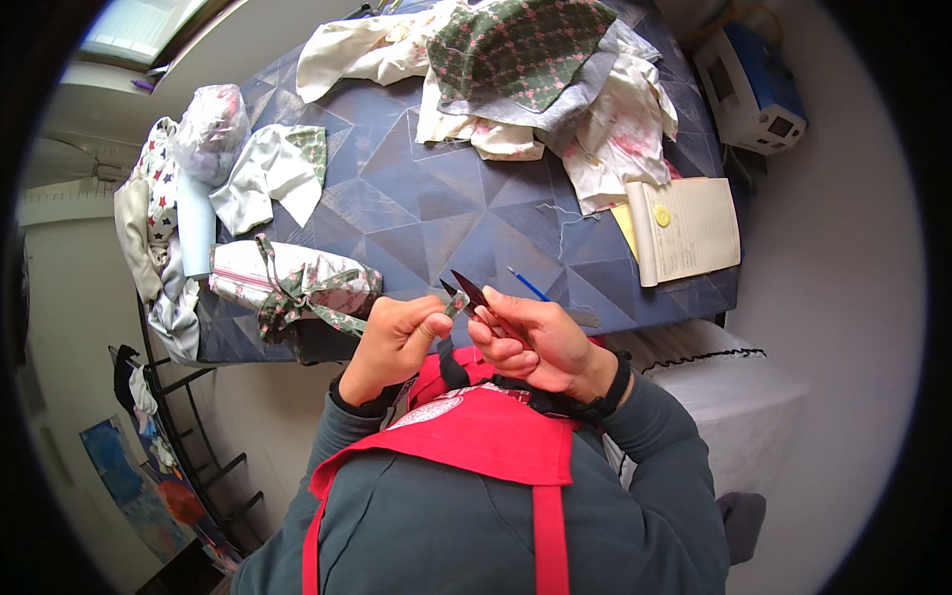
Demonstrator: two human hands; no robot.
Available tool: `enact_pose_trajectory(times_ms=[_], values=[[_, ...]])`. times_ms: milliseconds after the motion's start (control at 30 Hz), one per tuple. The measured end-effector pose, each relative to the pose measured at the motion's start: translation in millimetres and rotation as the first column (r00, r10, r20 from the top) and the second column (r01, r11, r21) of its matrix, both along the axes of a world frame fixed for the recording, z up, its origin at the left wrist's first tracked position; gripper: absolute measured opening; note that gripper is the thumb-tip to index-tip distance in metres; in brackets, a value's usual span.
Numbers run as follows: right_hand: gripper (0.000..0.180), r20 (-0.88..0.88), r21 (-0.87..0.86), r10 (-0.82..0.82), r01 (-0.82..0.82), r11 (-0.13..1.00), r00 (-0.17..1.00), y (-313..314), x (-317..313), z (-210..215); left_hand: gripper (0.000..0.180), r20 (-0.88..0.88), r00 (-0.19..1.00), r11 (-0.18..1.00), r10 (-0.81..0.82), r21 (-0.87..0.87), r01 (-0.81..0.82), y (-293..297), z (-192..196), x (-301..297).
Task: The person cuts a thread, then uses pliers to trim a fabric strap. They attach the strap to a floral-patterned bag, thread it through loops, and adjust the gathered fabric to form a ruffled edge around the bag's opening.
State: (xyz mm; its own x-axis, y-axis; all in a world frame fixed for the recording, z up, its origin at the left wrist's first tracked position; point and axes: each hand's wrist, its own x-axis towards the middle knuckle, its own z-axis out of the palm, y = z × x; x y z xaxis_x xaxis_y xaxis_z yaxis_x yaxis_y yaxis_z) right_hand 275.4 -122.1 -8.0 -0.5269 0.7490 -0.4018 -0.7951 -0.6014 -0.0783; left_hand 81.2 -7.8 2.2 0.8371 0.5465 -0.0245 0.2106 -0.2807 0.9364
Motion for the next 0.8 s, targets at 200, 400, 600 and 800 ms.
enact_pose_trajectory(times_ms=[200, 400, 600, 800], values=[[0.04, 0.158, 0.042, -0.015, 0.008, 0.999, 0.987, -10, -2, 0, 0.017, -0.018, 0.999, 0.999, 0.027, 0.026, -0.026, 0, 4, -4], [0.041, 0.276, 0.0, 0.076, -0.079, 0.997, 0.958, -18, 10, 4, 0.013, -0.031, 0.999, 0.997, -0.022, 0.079, 0.024, -6, 7, 1], [0.047, 0.153, -0.033, 0.061, -0.057, 0.998, 0.986, -10, 17, 6, 0.012, -0.068, 0.997, 0.998, -0.03, 0.046, 0.033, -6, 2, 9], [0.044, 0.039, 0.0, 0.027, -0.027, 1.0, 0.999, -8, 9, 0, 0.012, -0.027, 1.0, 0.997, -0.006, 0.082, 0.008, 0, 3, 10]])
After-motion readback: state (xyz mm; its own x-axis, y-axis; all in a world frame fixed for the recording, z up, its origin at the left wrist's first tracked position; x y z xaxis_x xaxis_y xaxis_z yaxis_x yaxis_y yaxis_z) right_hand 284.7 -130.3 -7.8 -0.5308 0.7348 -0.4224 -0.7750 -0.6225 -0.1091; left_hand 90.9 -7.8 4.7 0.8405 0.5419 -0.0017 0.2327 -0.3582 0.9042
